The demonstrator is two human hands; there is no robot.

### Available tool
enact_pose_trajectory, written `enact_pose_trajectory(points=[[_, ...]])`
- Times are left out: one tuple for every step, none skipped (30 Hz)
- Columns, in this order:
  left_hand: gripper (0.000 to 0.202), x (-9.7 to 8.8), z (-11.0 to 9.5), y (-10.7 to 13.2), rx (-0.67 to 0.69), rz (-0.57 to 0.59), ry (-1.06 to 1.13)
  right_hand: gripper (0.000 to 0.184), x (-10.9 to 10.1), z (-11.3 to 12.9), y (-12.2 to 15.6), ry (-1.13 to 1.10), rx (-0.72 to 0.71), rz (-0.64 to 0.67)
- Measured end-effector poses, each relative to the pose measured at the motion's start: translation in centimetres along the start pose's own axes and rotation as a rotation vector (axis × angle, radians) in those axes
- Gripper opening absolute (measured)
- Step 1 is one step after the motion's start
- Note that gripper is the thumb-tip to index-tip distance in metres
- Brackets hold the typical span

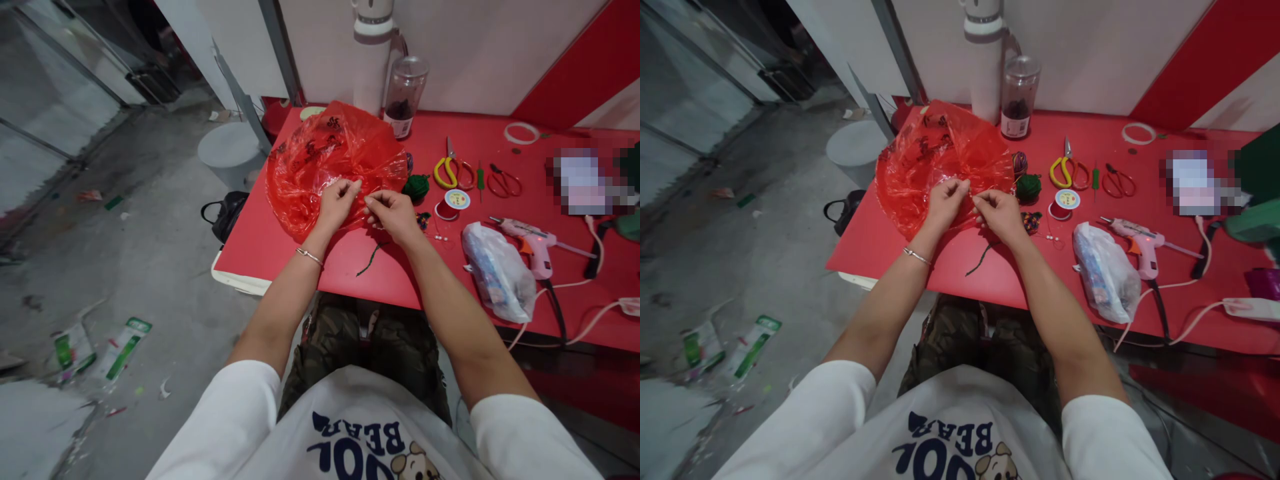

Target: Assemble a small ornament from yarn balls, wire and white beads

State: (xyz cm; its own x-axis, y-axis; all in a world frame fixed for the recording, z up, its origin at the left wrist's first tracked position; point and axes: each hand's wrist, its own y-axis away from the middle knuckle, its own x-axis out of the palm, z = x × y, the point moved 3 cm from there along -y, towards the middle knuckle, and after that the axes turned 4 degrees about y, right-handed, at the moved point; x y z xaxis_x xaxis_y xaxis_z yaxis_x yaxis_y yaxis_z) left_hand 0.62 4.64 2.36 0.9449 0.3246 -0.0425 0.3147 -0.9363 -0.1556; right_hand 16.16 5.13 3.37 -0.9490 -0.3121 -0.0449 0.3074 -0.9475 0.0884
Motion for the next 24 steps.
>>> enact_pose_trajectory(points=[[0.031, 0.0, 0.2, -0.2, 0.055, -0.023, -0.095, 0.019, 0.0, 0.0, 0.0, 0.001, 0.004, -0.016], [0.027, 0.0, 0.5, -0.4, 0.101, -0.025, -0.190, 0.017, 0.0, 0.0, -0.1, 0.002, 0.007, -0.024], [0.024, 0.0, 0.8, -0.5, 0.127, -0.021, -0.279, 0.017, 0.1, 0.0, -0.1, 0.002, 0.009, -0.028], [0.023, 0.1, 1.1, -0.7, 0.134, -0.008, -0.358, 0.016, 0.1, 0.0, -0.1, 0.004, 0.010, -0.028], [0.022, 0.2, 1.4, -0.8, 0.129, 0.009, -0.426, 0.016, 0.2, 0.1, -0.1, 0.007, 0.009, -0.027], [0.021, 0.2, 1.6, -0.8, 0.117, 0.025, -0.484, 0.015, 0.2, 0.1, -0.1, 0.010, 0.009, -0.028], [0.021, 0.3, 1.8, -0.8, 0.107, 0.042, -0.535, 0.016, 0.2, 0.1, -0.1, 0.015, 0.010, -0.029], [0.021, 0.4, 1.9, -0.8, 0.101, 0.053, -0.578, 0.016, 0.3, 0.1, -0.1, 0.019, 0.013, -0.031], [0.022, 0.5, 1.9, -0.8, 0.101, 0.058, -0.613, 0.017, 0.3, 0.0, -0.1, 0.022, 0.016, -0.032], [0.022, 0.5, 1.9, -0.7, 0.104, 0.060, -0.640, 0.018, 0.3, 0.0, -0.1, 0.024, 0.017, -0.033], [0.021, 0.5, 1.9, -0.7, 0.107, 0.058, -0.657, 0.019, 0.3, -0.1, -0.1, 0.026, 0.016, -0.032], [0.020, 0.5, 1.7, -0.6, 0.110, 0.051, -0.664, 0.019, 0.3, -0.1, -0.1, 0.028, 0.013, -0.031], [0.019, 0.5, 1.6, -0.6, 0.112, 0.040, -0.658, 0.019, 0.3, -0.1, -0.1, 0.029, 0.007, -0.029], [0.019, 0.4, 1.4, -0.6, 0.109, 0.027, -0.640, 0.019, 0.3, -0.1, -0.1, 0.029, 0.000, -0.029], [0.019, 0.4, 1.2, -0.6, 0.100, 0.016, -0.604, 0.017, 0.3, -0.1, -0.1, 0.028, -0.006, -0.030], [0.020, 0.3, 1.1, -0.7, 0.075, 0.004, -0.546, 0.016, 0.3, -0.1, -0.1, 0.028, -0.010, -0.033], [0.022, 0.2, 1.0, -0.7, 0.029, -0.008, -0.457, 0.015, 0.2, -0.1, -0.1, 0.029, -0.013, -0.036], [0.022, 0.1, 0.9, -0.8, -0.042, -0.018, -0.338, 0.014, 0.2, -0.1, -0.1, 0.031, -0.016, -0.039], [0.020, 0.0, 0.9, -0.8, -0.129, -0.023, -0.191, 0.014, 0.2, -0.1, -0.1, 0.034, -0.018, -0.040], [0.017, -0.1, 1.0, -0.8, -0.218, -0.023, -0.027, 0.013, 0.2, -0.1, -0.1, 0.036, -0.020, -0.039], [0.014, -0.1, 1.0, -0.8, -0.300, -0.019, 0.136, 0.014, 0.2, -0.1, -0.1, 0.038, -0.023, -0.039], [0.012, -0.1, 1.0, -0.7, -0.366, -0.009, 0.283, 0.014, 0.2, -0.1, -0.1, 0.040, -0.026, -0.038], [0.012, 0.0, 1.0, -0.6, -0.412, 0.006, 0.401, 0.015, 0.2, -0.2, -0.1, 0.040, -0.027, -0.038], [0.013, 0.0, 1.0, -0.5, -0.441, 0.024, 0.487, 0.015, 0.2, -0.2, -0.1, 0.040, -0.029, -0.038]])
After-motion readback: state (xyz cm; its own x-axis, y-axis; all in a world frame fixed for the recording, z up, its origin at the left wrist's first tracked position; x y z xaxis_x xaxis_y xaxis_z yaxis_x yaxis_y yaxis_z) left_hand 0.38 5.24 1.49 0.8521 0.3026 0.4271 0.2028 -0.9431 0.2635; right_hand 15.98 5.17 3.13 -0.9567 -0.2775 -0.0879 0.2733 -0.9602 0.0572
